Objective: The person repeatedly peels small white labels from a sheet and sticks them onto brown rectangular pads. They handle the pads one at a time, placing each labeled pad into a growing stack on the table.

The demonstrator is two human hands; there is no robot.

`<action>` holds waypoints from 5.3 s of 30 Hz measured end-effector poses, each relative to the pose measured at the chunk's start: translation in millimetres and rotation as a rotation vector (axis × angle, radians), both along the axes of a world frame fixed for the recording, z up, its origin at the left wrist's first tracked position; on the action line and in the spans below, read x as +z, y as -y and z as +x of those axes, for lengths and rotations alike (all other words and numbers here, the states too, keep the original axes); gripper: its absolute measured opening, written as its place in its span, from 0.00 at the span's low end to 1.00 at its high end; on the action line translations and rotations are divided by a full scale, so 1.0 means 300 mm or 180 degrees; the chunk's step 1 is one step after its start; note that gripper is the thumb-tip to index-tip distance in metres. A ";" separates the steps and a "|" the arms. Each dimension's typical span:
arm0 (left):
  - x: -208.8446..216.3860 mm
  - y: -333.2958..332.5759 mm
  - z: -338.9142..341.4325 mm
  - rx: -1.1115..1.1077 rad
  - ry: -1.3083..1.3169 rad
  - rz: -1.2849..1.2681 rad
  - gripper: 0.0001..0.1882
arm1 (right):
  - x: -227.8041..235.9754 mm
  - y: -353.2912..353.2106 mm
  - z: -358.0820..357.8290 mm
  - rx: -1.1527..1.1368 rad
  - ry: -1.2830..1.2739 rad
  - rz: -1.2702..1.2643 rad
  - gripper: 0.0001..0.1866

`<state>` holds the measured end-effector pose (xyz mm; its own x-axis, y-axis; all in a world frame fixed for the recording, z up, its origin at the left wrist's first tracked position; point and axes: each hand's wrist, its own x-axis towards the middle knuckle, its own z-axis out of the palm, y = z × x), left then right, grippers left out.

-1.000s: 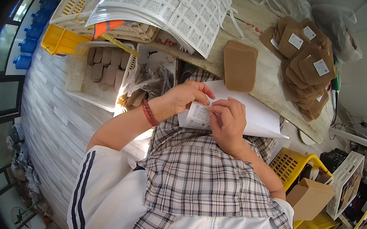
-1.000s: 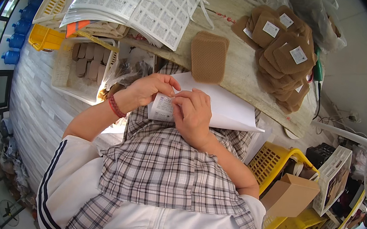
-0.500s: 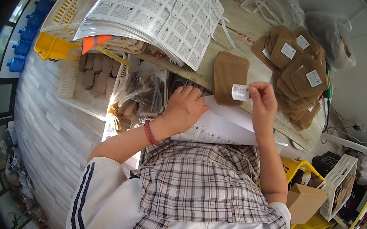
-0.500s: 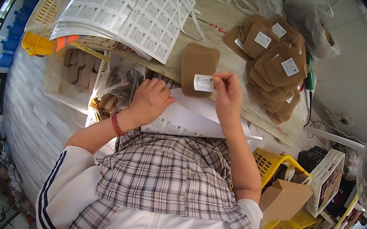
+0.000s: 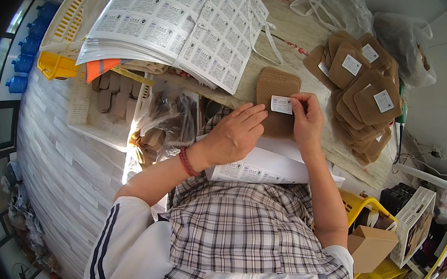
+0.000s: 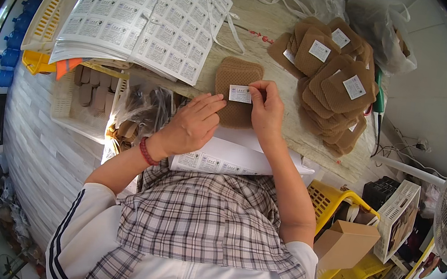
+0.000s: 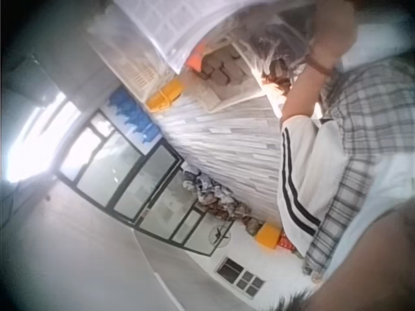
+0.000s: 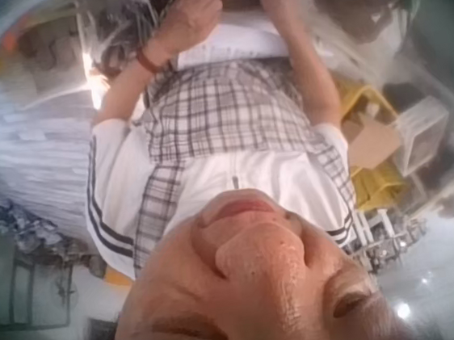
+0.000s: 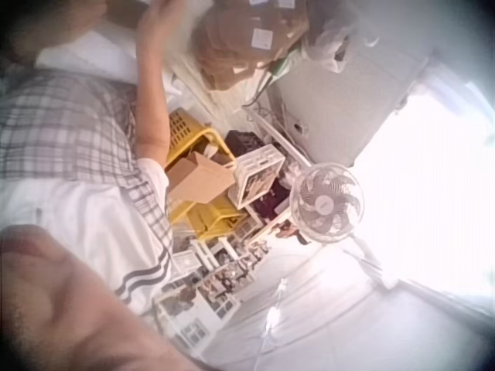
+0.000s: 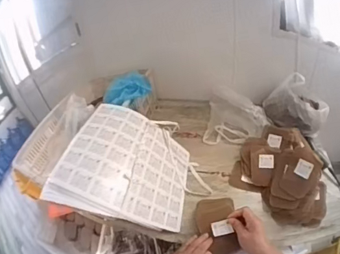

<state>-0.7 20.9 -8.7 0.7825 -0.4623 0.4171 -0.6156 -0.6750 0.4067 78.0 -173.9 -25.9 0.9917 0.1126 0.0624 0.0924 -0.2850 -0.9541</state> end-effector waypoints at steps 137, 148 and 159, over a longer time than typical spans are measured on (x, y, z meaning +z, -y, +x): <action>0.160 -0.277 -0.378 0.1461 -0.0663 0.0925 0.09 | 0.151 0.328 -0.440 0.0537 0.0036 -0.0999 0.06; 0.107 0.131 -0.221 0.0286 -0.0916 -0.0945 0.04 | 0.187 0.264 -0.396 0.0446 -0.0537 -0.0750 0.04; 0.115 0.081 -0.186 0.0627 -0.1392 -0.1196 0.04 | 0.102 0.183 -0.351 0.0485 -0.1342 0.0506 0.07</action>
<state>-56.6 -3.3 25.6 0.9740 -0.1749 0.1442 -0.2158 -0.5206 0.8261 -27.5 -228.7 4.6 0.9072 0.2802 -0.3137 -0.2829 -0.1456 -0.9480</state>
